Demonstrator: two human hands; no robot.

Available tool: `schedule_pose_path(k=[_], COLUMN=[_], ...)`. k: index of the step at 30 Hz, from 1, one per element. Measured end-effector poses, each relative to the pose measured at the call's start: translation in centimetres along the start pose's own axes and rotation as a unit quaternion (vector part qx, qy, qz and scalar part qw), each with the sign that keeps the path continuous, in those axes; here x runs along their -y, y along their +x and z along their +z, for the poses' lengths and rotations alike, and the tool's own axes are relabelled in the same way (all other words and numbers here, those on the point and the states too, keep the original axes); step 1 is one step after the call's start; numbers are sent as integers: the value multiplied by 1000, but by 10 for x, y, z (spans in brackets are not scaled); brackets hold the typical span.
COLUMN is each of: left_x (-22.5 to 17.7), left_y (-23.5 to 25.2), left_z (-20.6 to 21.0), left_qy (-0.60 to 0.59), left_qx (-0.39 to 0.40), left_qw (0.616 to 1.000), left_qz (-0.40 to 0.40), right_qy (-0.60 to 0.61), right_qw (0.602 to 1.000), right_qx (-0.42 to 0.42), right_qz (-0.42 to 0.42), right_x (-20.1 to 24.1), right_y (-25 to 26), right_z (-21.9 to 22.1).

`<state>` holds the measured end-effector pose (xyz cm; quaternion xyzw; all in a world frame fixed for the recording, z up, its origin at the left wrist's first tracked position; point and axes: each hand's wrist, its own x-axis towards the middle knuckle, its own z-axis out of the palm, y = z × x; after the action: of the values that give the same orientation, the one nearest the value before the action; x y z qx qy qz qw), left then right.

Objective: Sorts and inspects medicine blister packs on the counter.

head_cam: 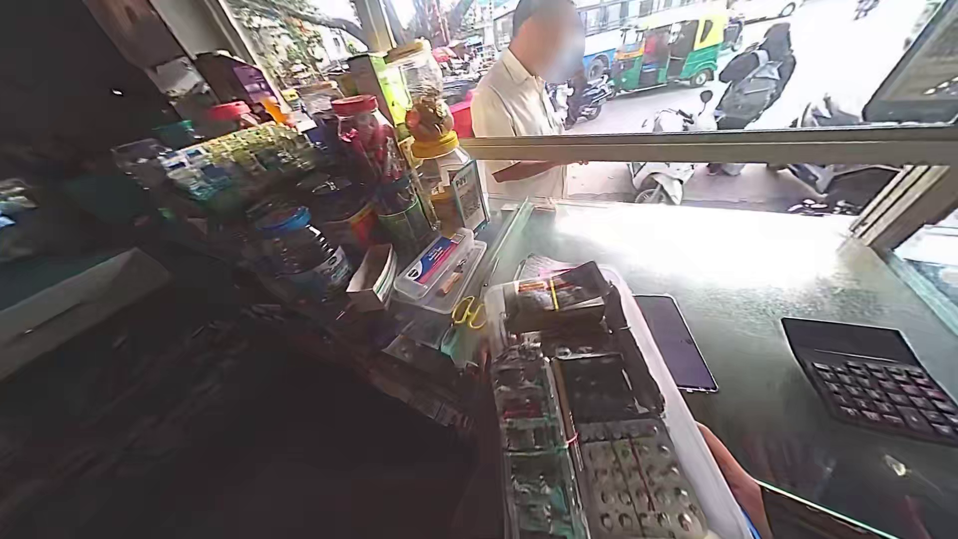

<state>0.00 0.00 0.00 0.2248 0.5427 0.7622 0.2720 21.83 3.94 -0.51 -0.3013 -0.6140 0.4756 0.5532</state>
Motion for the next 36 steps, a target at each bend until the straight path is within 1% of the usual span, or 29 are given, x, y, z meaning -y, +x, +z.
schedule_pose_path(k=[1,2,3,5,6,8,10,11,12,14,15,17,18,19,21,23,24,26,28,30,31,33,36], left_x=[5,10,14,16,16,15,20,24,27,18,17,21,26,31,33,19,9,-16,-34,-37,-35,-35,-40], left_y=[22,43,62,93,105,128,153,162,169,177,181,190,195,199,205,203,198,184,167,155,152,148,142], left_z=[7,16,25,34,32,23,10,3,-2,-12,-16,-24,-30,-37,-47,-46,-44,-37,-28,-18,-13,-6,0], left_qy=[22,50,49,28,20,40,96,134,161,160,139,92,73,66,94,172,230,359,455,520,538,546,524], left_qx=[67,100,126,190,216,247,260,248,217,189,189,219,242,264,293,302,299,312,330,325,313,302,308], left_qw=[997,993,990,981,975,964,958,958,962,968,971,970,966,962,949,928,911,853,795,749,734,725,741], left_qz=[20,35,35,-4,-36,-90,-76,-57,-37,-30,-37,-54,-50,-25,60,134,169,215,228,250,270,290,285], right_qy=[-37,-88,-154,-277,-316,-369,-393,-402,-410,-402,-377,-294,-258,-236,-217,-208,-206,-202,-199,-202,-201,-198,-197], right_qw=[999,996,987,960,948,927,917,913,909,911,921,947,956,960,962,964,965,968,968,966,966,966,967], right_qx=[-15,-29,-39,-46,-46,-50,-52,-57,-67,-87,-100,-126,-138,-150,-165,-166,-160,-138,-119,-114,-114,-111,-98], right_qz=[-10,-17,-21,1,18,36,47,41,27,6,5,15,14,8,-11,-28,-39,-62,-91,-113,-117,-120,-128], right_x=[-3,-6,-10,-14,-16,-23,-29,-35,-43,-57,-61,-62,-62,-62,-62,-59,-56,-53,-54,-58,-59,-60,-66], right_y=[13,23,32,45,48,54,59,60,60,60,62,70,74,76,80,88,93,102,111,117,120,124,127], right_z=[3,5,8,20,27,48,72,84,95,110,114,116,113,108,98,92,90,86,83,80,79,78,76])
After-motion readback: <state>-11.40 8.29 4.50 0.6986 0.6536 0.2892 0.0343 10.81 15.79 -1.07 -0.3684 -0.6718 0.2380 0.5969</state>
